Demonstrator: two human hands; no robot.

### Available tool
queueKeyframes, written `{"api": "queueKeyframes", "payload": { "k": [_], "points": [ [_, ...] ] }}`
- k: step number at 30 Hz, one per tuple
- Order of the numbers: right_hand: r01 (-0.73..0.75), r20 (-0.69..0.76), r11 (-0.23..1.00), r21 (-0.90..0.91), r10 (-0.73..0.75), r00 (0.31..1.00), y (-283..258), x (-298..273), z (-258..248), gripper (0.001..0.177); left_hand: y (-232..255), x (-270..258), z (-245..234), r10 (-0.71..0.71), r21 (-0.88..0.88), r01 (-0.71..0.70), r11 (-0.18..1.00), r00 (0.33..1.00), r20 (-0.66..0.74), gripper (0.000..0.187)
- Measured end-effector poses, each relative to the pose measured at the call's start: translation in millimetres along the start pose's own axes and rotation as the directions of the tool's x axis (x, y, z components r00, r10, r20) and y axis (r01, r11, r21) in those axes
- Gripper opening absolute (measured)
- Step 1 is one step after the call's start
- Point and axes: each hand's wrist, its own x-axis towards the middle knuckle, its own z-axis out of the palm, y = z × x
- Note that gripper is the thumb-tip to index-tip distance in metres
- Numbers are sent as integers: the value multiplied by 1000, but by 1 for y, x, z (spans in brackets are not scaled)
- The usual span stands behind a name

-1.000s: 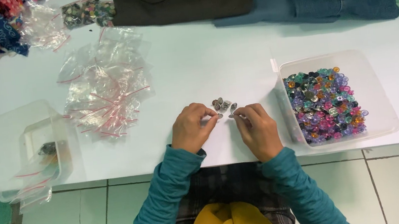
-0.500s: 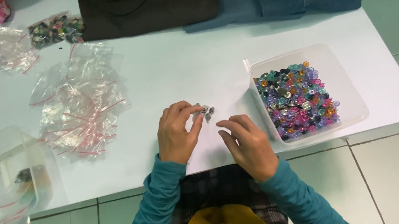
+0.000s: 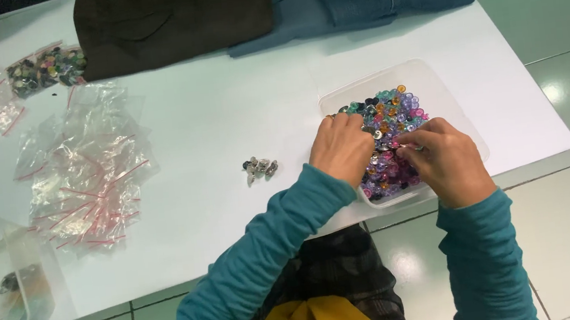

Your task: Sorting and packaging small buttons and metal fasteners into plastic bags

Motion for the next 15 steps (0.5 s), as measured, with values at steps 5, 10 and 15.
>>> {"api": "queueKeyframes", "payload": {
  "k": [5, 10, 15],
  "points": [
    [-46, 105, 999, -23, 48, 993, -4, 6, -5, 17, 4, 13, 0, -12, 71, 8, 997, 998, 56, 11],
    [-91, 153, 994, -58, 99, 983, -2, 8, -1, 17, 7, 18, -6, -50, 108, 31, 994, 982, 180, 8],
    [-104, 179, 992, -70, 115, 977, -10, 10, -4, 13, 4, 19, -5, -56, 108, 32, 994, 971, 232, 8]
  ]
}}
